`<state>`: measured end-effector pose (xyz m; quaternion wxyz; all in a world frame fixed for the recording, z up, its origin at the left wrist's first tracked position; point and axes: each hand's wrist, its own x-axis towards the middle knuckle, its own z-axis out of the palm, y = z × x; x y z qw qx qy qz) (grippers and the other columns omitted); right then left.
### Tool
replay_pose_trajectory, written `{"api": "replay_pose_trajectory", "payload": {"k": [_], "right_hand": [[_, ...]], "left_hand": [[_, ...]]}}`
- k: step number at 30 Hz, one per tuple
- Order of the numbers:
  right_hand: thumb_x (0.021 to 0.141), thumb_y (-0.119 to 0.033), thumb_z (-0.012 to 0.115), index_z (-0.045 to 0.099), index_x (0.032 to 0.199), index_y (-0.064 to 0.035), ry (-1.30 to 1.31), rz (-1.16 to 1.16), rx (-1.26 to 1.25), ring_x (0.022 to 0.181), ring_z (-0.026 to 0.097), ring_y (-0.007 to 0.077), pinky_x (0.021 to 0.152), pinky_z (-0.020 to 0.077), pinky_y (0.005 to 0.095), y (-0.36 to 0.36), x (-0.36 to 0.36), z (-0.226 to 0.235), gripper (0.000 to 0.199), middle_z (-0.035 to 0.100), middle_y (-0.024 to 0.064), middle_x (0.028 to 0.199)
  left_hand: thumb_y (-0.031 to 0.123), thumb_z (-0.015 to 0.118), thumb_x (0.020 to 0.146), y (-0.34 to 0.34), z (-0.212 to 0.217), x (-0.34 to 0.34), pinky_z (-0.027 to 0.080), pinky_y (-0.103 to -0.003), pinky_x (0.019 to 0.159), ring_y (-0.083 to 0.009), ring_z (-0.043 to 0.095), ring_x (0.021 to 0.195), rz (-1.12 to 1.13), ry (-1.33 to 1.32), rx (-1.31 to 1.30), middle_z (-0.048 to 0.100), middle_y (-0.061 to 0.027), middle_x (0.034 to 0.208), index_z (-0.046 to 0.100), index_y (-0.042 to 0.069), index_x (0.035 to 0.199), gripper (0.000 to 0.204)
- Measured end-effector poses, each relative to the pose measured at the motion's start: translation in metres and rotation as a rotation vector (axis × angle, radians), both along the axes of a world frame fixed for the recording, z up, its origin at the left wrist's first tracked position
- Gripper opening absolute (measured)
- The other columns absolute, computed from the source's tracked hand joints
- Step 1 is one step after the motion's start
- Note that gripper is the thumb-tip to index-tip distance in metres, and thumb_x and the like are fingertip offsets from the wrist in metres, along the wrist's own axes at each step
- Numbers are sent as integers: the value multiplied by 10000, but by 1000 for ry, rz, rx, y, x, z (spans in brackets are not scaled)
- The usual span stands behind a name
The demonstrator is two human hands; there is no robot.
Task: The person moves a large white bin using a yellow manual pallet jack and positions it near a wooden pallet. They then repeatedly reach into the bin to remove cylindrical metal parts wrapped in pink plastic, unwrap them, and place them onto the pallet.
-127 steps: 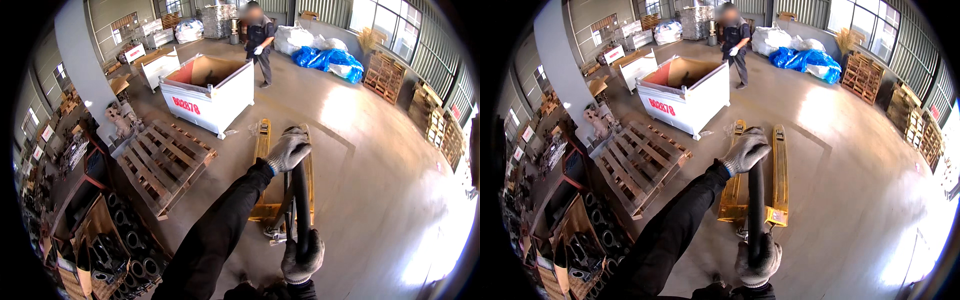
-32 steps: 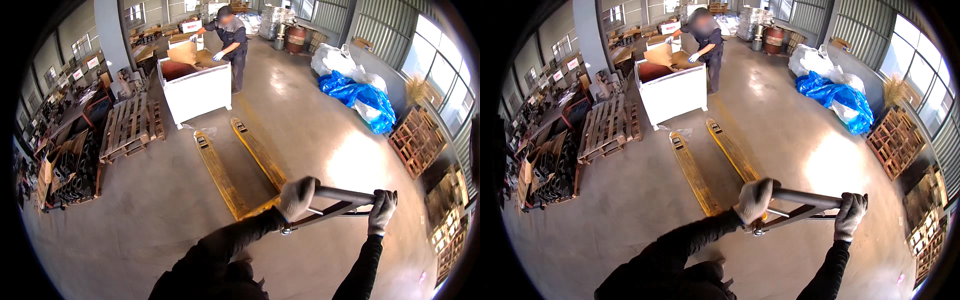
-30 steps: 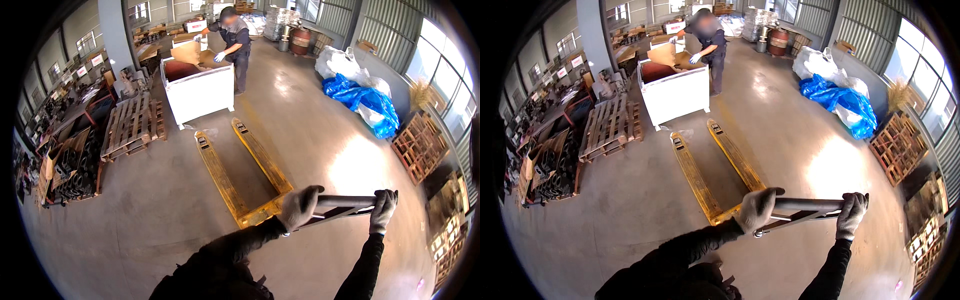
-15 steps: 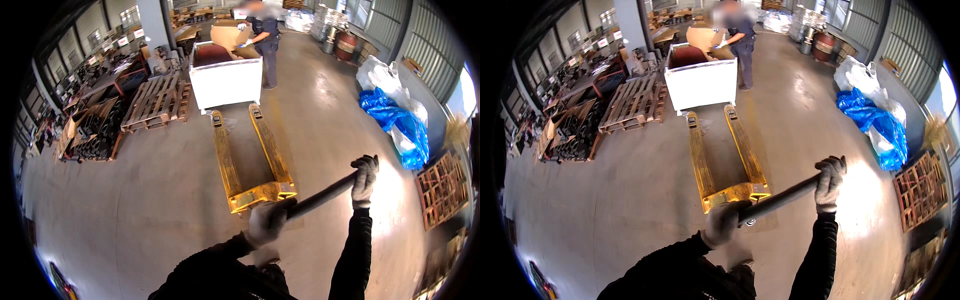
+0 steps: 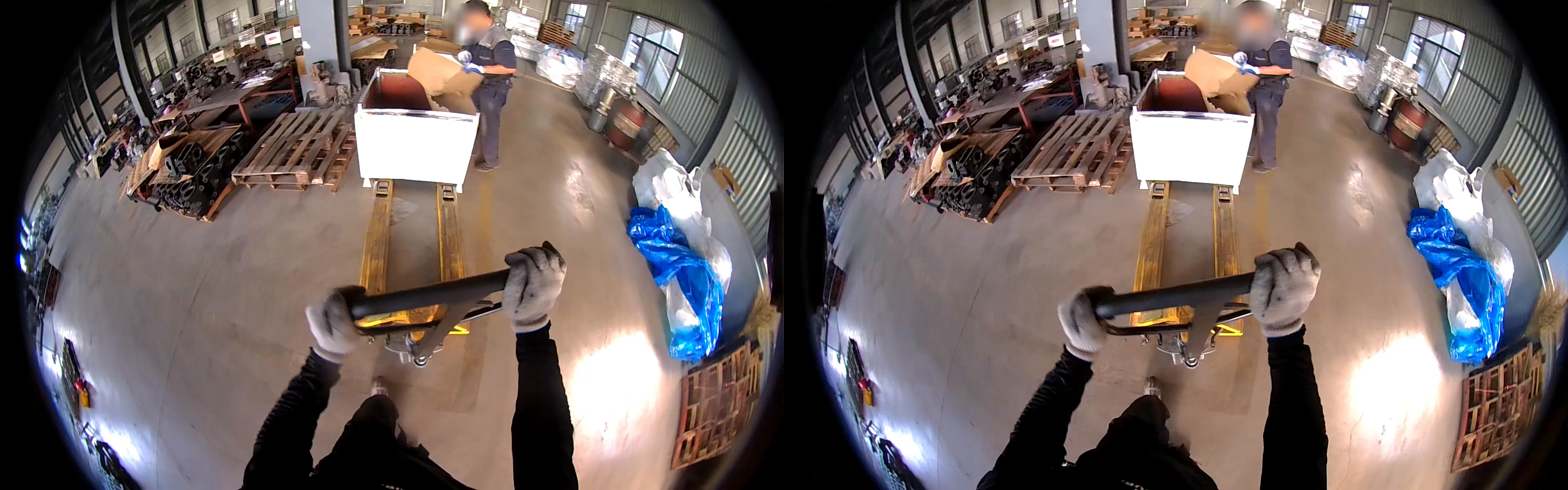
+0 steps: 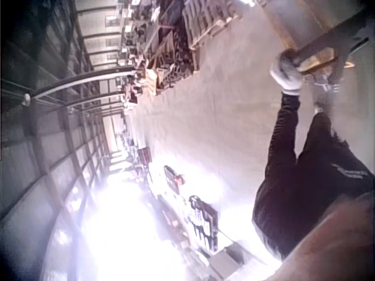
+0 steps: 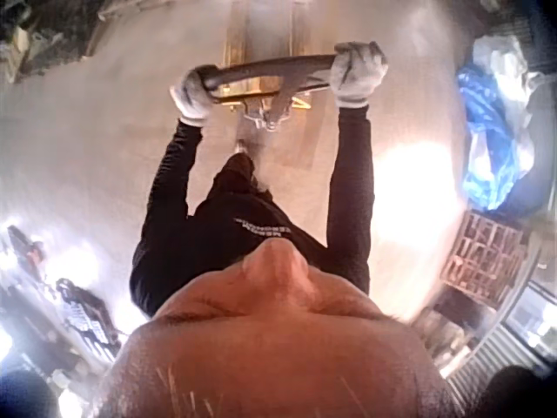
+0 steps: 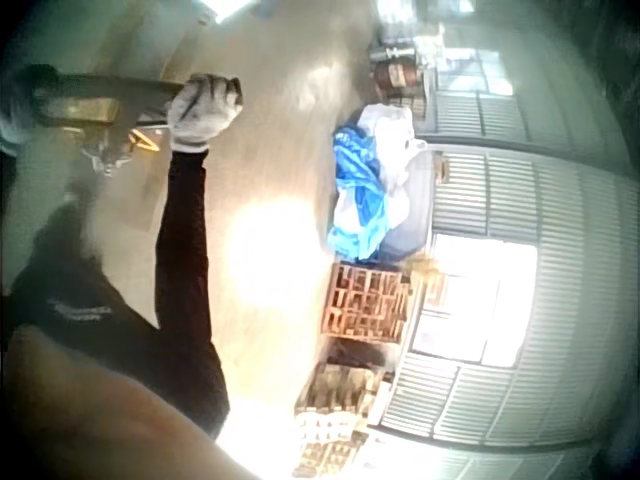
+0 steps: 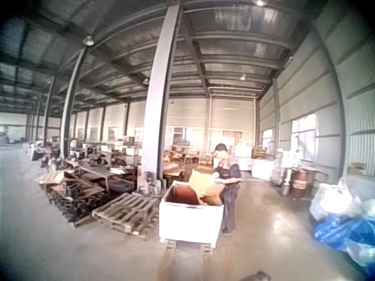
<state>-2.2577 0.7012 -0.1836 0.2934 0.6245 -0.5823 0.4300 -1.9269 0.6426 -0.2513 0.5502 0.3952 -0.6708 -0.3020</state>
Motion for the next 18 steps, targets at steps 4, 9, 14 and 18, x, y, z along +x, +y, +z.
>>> {"api": "replay_pose_trajectory", "payload": {"k": [4,9,14,18], "right_hand": [[799,-212,592,681,794,-119,121,-6,-17,854,627,284,932,502,482,-34,-10,-6,129,650,54,845],[803,-212,596,682,800,-115,162,66,-24,814,631,283,918,525,476,-96,-19,-2,130,646,60,810],[831,-236,583,697,834,-117,160,-22,-40,824,630,282,942,516,482,-158,-19,-8,165,648,60,824],[845,-204,588,703,846,-100,134,-47,-62,787,620,297,927,522,481,-215,-30,-13,155,645,73,809]], "left_hand": [[301,418,1020,-55,2,-8,547,-353,654,-289,712,688,151,-91,-120,716,-175,766,727,-22,894,464],[222,521,912,-117,-9,-15,559,-388,701,-355,717,737,240,-56,-166,726,-180,810,736,13,898,301],[115,621,774,-206,-18,-23,555,-405,702,-372,702,757,365,-304,-349,727,-152,835,730,51,932,203],[158,427,987,-255,-13,-43,540,-380,704,-344,706,728,208,28,-143,716,-183,792,728,5,886,352]]}}
